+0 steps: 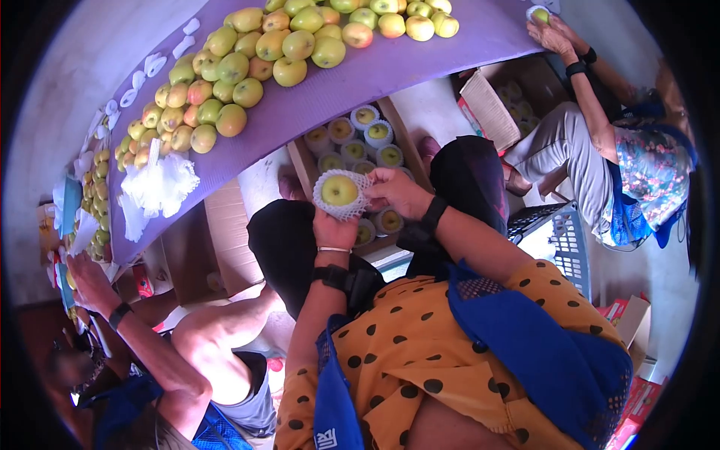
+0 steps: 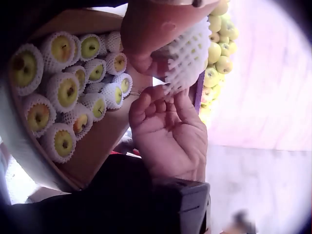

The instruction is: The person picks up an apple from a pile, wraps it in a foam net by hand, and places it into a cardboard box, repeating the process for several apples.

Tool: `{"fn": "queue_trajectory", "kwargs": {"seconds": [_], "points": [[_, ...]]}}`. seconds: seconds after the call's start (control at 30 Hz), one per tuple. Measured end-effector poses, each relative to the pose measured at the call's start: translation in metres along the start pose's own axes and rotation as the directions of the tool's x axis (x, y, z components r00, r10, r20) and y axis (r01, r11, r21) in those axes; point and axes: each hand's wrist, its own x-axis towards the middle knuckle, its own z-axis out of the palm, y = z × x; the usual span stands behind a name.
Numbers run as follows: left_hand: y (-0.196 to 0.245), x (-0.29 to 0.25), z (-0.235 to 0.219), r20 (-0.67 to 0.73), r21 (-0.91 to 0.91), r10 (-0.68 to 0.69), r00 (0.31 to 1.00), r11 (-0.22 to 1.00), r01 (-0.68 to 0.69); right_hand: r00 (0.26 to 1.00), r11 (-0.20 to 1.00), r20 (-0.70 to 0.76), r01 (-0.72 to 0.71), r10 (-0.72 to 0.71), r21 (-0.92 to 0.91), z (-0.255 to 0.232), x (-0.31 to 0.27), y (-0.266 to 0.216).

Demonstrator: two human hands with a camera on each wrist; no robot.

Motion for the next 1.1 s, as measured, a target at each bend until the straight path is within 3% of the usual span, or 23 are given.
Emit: {"fn": "queue_trajectory", "kwargs": {"seconds": [0.03,0.1,0.13,0.2,0.33,0.4,0.43,0.5,0.53,0.6,0.73,0.77,0.8,0.83,0.9,0.93,1.0,1.1], "points": [[0.001,0.0,-0.002,-0.002,-0.003,0.004,1.0,1.0,-0.004,1.0,1.0,0.003,-0.004,0.004,-0.002,0.001,0.0,0.001],[0.002,0.001,-0.005,-0.02,-0.014,-0.052,0.998,0.999,0.052,0.998,0.932,-0.02,-0.06,0.056,-0.358,0.002,-0.001,0.001],[0.002,0.001,-0.003,-0.021,-0.017,-0.052,0.998,0.999,0.052,0.998,0.931,-0.02,-0.062,0.059,-0.359,-0.001,0.0,0.001],[0.002,0.0,-0.002,-0.116,0.034,-0.055,0.992,0.998,0.059,0.987,0.888,-0.158,-0.056,-0.019,-0.457,-0.01,0.004,0.001],[0.004,0.001,-0.006,-0.162,0.084,-0.075,0.984,0.993,0.089,0.988,0.941,-0.087,0.093,-0.128,-0.326,-0.009,0.001,-0.016],[0.005,0.001,-0.007,-0.217,0.331,-0.114,0.97,0.926,0.183,0.976,0.921,0.191,0.165,-0.101,-0.354,-0.001,-0.006,-0.023],[0.005,0.002,-0.012,-0.219,0.329,-0.114,0.969,0.926,0.183,0.977,0.921,0.191,0.163,-0.099,-0.355,-0.002,-0.006,-0.018],[0.003,0.007,-0.028,-0.219,0.449,-0.288,0.932,0.819,0.358,0.93,0.901,0.368,0.16,0.0,-0.403,-0.004,-0.004,-0.006],[0.003,0.008,-0.032,-0.22,0.447,-0.287,0.932,0.82,0.358,0.929,0.901,0.369,0.158,0.002,-0.404,-0.003,-0.005,-0.005],[0.002,0.011,-0.041,-0.289,0.53,-0.316,0.904,0.733,0.426,0.924,0.793,0.373,0.165,0.084,-0.587,-0.002,-0.006,-0.005],[0.008,0.004,-0.025,-0.36,0.457,-0.3,0.883,0.769,0.447,0.937,0.903,0.323,0.022,0.131,-0.43,-0.004,-0.004,-0.002],[0.012,0.002,-0.022,-0.518,0.504,-0.106,0.849,0.764,0.403,0.971,0.947,0.209,-0.044,0.115,-0.317,-0.005,-0.004,-0.007],[0.015,0.001,-0.022,-0.64,0.553,0.096,0.763,0.746,0.37,0.99,0.976,0.087,-0.097,0.115,-0.193,-0.007,-0.005,-0.013],[0.018,0.002,-0.026,-0.644,0.545,0.09,0.76,0.751,0.373,0.989,0.975,0.085,-0.105,0.124,-0.198,-0.008,-0.003,-0.018],[0.023,0.005,-0.035,-0.528,0.632,0.401,0.748,0.774,0.032,0.979,0.971,-0.138,0.173,-0.151,0.168,-0.012,0.001,-0.03],[0.022,0.003,-0.031,-0.534,0.624,0.393,0.749,0.78,0.036,0.979,0.973,-0.143,0.167,-0.144,0.161,-0.016,0.002,-0.036],[0.023,-0.003,-0.014,-0.542,0.641,0.471,0.695,0.767,-0.02,0.927,0.938,-0.291,0.295,-0.235,0.181,-0.024,0.007,-0.049],[0.022,-0.002,-0.009,-0.557,0.643,0.471,0.685,0.766,-0.004,0.945,0.948,-0.252,0.257,-0.207,0.187,-0.022,0.017,-0.063]]}}
